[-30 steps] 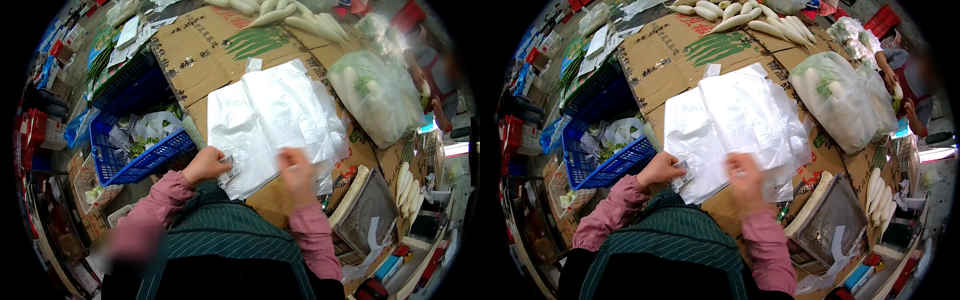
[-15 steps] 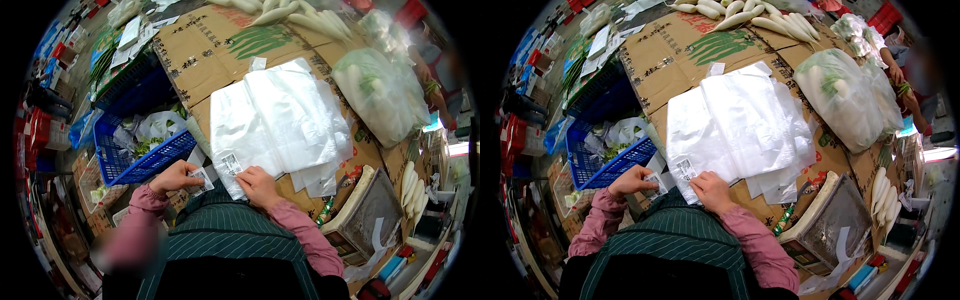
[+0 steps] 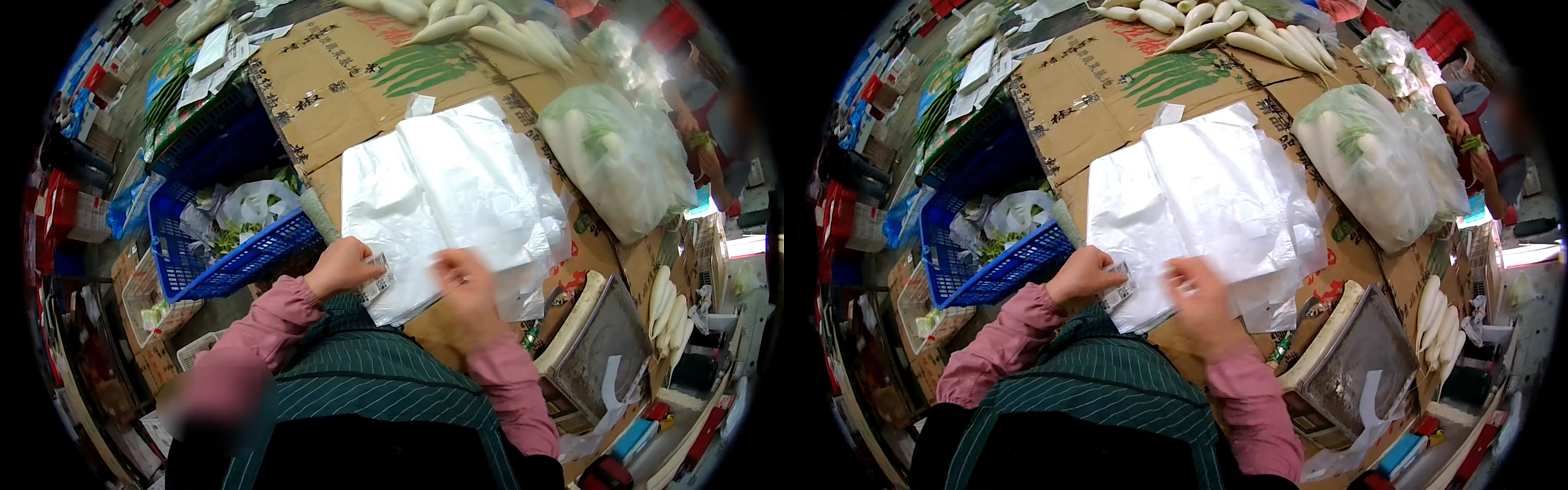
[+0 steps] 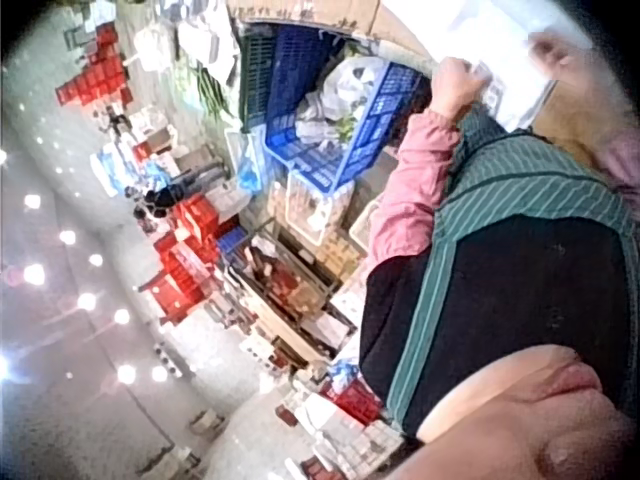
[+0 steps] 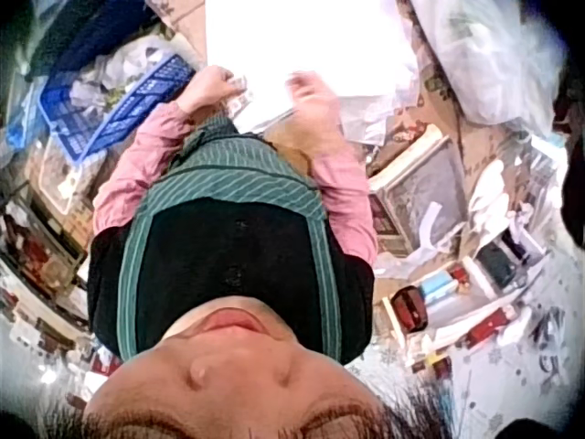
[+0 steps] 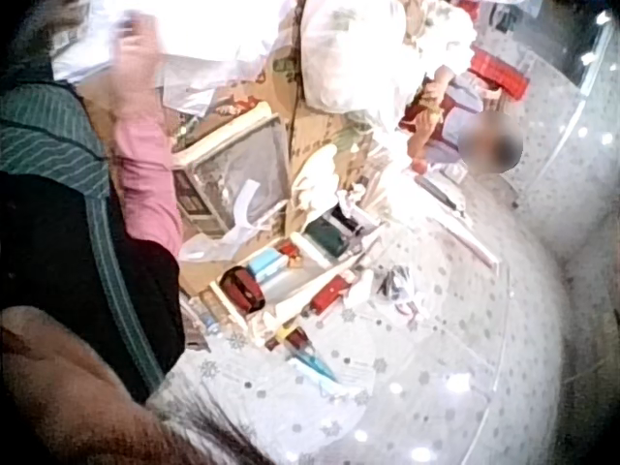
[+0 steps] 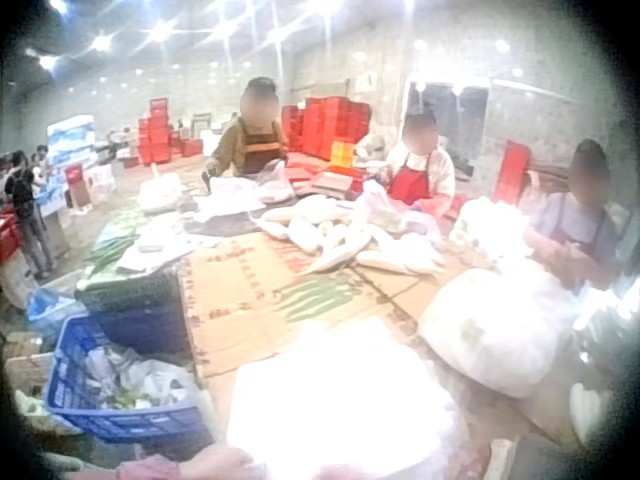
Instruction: The person places white radishes into a plastic bag, weighs the bag on a digital scale, and then repeatedly applies small labels to the bag's surface. The person handles the bag and labels by hand in a cluttered market stall.
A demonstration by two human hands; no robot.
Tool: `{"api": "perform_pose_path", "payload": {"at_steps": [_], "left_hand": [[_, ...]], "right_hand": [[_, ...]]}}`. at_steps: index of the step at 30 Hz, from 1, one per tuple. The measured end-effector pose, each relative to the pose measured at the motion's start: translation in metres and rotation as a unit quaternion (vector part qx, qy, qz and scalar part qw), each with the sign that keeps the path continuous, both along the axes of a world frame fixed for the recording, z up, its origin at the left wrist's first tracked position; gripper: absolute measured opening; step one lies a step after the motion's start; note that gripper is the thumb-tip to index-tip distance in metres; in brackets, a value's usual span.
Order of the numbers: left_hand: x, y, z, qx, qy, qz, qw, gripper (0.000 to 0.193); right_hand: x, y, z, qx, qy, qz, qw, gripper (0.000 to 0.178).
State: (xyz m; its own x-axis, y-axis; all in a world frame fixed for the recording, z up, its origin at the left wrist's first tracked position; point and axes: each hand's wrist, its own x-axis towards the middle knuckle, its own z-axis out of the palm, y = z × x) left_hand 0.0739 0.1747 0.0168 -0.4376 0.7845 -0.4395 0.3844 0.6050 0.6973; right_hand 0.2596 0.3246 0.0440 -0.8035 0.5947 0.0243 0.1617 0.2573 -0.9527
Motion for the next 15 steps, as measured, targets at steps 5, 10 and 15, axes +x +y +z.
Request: {"api": "perform_pose_path", "payload": {"at_steps": [5, 10, 15], "left_hand": [[0.002, -0.001, 0.016, -0.096, 0.101, -0.02, 0.99, 0.044], [-0.035, -0.095, -0.003, -0.078, -0.052, -0.089, 0.992, 0.031], [-0.09, -0.273, -0.057, -0.48, 0.163, -0.197, 0.839, 0.035]], "right_hand": [[-0.021, -0.048, -0.043, 0.238, -0.059, 0.174, 0.954, 0.03], [-0.023, -0.05, -0.052, 0.255, -0.054, 0.156, 0.953, 0.019], [-0.019, -0.052, -0.056, 0.22, -0.034, 0.121, 0.967, 0.009]]}}
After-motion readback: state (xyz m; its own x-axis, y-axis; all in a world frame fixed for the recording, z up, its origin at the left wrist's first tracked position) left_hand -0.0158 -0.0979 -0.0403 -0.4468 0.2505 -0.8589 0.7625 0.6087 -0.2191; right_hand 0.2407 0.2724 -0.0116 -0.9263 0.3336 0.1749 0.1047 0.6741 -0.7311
